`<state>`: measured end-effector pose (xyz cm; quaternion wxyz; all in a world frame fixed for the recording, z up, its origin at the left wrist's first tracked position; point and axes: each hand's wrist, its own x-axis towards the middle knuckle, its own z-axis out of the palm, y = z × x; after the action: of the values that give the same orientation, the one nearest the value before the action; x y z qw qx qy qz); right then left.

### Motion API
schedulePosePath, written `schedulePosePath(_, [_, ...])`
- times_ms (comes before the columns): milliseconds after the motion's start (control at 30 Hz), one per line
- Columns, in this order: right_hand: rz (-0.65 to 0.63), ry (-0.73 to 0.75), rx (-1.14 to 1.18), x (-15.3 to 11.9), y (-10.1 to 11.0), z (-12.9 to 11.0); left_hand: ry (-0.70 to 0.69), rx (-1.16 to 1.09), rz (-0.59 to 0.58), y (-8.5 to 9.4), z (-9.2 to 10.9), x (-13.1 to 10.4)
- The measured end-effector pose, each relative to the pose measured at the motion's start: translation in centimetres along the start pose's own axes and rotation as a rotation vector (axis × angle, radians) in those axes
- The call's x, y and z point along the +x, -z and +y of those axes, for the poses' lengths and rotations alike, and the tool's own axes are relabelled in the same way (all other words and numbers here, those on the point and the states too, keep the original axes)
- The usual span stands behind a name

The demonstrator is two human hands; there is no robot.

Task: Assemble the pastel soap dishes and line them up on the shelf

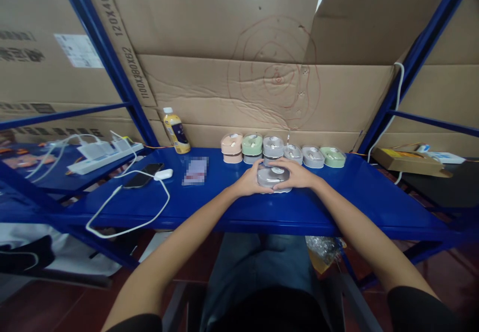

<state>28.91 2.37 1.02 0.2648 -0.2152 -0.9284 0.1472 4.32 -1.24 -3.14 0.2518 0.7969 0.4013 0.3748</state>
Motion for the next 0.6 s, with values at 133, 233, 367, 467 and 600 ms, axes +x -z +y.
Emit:
schedulePosePath(133, [-0.063,-0.023,-0.01,0.1,-0.8,0.6,0.033,-0.015,-0.022,0.0,0.1,0.0])
schedulePosePath(233, [-0.072,-0.036,-0.01,-0.1,-1.1,0.7,0.032,0.02,-0.034,0.1,0.2,0.0])
schedulePosePath(367, [-0.079,-0.086,-0.037,-1.3,-1.1,-0.1,0.019,0.095,-0.043,0.4,0.0,0.0])
schedulePosePath(467, [-0.093,-0.163,-0.102,-3.6,-0.6,-1.0,0.002,0.094,-0.069,0.5,-0.3,-0.1])
schedulePosePath(600, [-0.064,-0.251,-0.148,-8.6,1.5,-1.7,0.024,0.114,-0.081,0.5,-0.4,-0.2])
